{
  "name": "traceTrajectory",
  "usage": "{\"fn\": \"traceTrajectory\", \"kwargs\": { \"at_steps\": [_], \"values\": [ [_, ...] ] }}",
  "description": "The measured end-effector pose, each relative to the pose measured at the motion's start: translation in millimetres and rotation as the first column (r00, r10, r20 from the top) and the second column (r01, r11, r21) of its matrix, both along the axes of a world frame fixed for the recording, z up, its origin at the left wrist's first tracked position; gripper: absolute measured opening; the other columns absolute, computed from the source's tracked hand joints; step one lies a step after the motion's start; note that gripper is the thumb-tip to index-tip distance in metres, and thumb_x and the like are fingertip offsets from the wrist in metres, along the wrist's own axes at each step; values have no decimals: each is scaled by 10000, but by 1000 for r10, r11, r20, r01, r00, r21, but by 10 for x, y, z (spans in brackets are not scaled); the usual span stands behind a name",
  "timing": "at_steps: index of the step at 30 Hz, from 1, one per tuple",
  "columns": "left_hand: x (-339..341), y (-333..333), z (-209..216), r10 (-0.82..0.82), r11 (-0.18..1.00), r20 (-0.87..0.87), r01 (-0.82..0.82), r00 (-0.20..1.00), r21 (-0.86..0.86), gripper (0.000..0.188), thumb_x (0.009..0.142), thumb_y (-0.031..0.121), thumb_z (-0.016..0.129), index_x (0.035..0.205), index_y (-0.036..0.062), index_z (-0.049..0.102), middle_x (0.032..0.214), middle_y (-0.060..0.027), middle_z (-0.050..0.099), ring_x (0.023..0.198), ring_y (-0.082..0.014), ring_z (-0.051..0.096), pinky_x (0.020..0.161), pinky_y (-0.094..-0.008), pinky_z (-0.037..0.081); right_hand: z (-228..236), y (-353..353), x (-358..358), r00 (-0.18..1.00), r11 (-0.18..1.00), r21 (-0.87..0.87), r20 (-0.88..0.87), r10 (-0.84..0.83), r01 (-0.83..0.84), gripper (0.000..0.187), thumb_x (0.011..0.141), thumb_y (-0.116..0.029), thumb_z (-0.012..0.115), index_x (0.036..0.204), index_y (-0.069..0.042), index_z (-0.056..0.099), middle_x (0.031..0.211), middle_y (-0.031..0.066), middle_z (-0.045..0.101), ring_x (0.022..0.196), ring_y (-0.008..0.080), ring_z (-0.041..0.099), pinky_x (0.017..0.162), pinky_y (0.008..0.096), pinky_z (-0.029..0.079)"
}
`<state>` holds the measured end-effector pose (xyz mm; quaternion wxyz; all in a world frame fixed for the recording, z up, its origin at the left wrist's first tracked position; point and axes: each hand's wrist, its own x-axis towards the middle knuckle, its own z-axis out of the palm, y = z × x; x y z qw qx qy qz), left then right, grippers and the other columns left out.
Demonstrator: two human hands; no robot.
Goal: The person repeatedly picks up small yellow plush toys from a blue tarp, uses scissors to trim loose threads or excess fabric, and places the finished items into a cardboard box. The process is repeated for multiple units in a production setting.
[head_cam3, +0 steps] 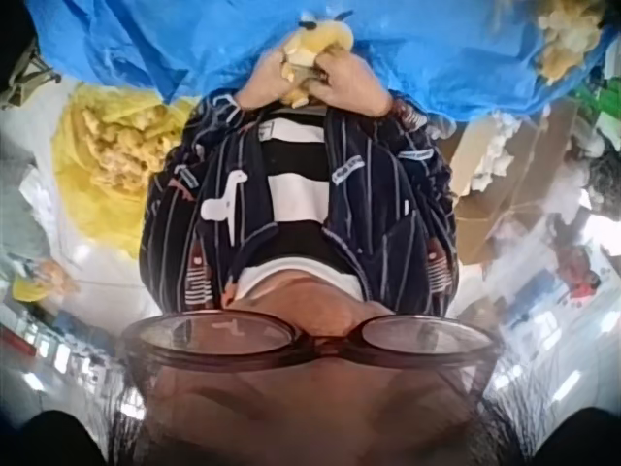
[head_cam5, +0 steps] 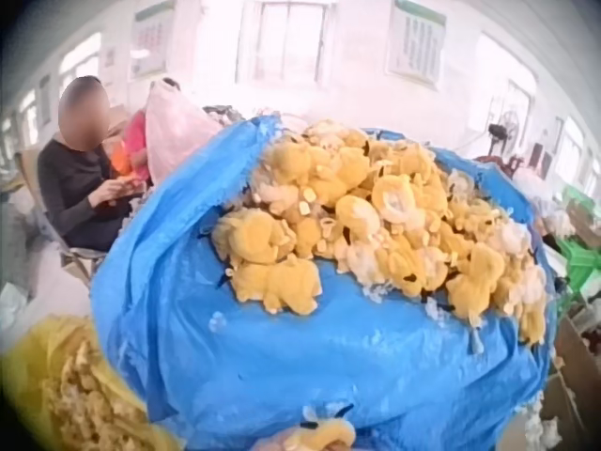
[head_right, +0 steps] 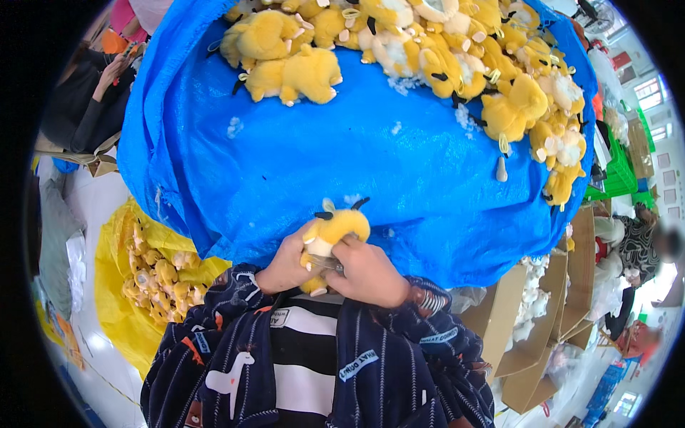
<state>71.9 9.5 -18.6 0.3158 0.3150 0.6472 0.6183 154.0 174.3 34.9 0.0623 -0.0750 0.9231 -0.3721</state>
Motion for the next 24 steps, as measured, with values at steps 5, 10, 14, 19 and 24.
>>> {"fn": "traceTrajectory", "kwargs": {
  "at_steps": [5, 10, 14, 19, 24],
  "values": [
    [148, -29, 0, -87, 995, -68, 83, 994, -59, 634, 735, 117, 717, 1295, 18, 437, 1182, -205, 554, 1086, -349, 563, 901, -371, 458, -175, 5, 51, 950, 858, -514, 266, 163, -3, 416, 760, -257, 670, 1057, 19, 576, 925, 182, 631, 819, 256, 623, 726, 342, 488],
    [158, -66, -36, -97, 986, -283, 52, 954, -161, 679, 713, 151, 750, 1294, 1, 432, 1173, -189, 560, 1077, -318, 569, 906, -357, 452, -395, 12, 100, 876, 776, -624, 423, 233, 95, 448, 800, -342, 686, 1057, 9, 581, 892, 118, 625, 795, 208, 599, 725, 321, 481],
    [65, -79, -164, -27, 998, 36, 26, 999, 50, 716, 712, 153, 764, 1312, -7, 410, 1168, -158, 563, 1083, -226, 556, 926, -332, 434, 47, -47, 50, 945, 961, -268, 327, 28, 65, 409, 826, -289, 670, 1082, 18, 578, 946, 176, 639, 851, 257, 630, 723, 319, 483],
    [-144, -147, 132, -71, 989, 469, 1, 880, 146, 601, 813, 83, 646, 1337, -1, 364, 1270, -127, 515, 1158, -216, 522, 984, -364, 423, 468, 322, 201, 895, 813, -374, 196, -401, 446, 326, 835, -130, 657, 1135, -17, 595, 1104, 111, 630, 869, 104, 600, 677, 228, 472],
    [-130, -130, 113, -63, 977, 627, -80, 776, 198, 475, 851, 67, 584, 1296, -3, 435, 1212, -106, 561, 1069, -185, 578, 910, -319, 481, 20, 234, -232, 912, 520, -784, 139, -386, 340, 286, 883, -165, 612, 1118, -4, 583, 1009, 31, 619, 773, 69, 536, 636, 218, 445]
  ]
}}
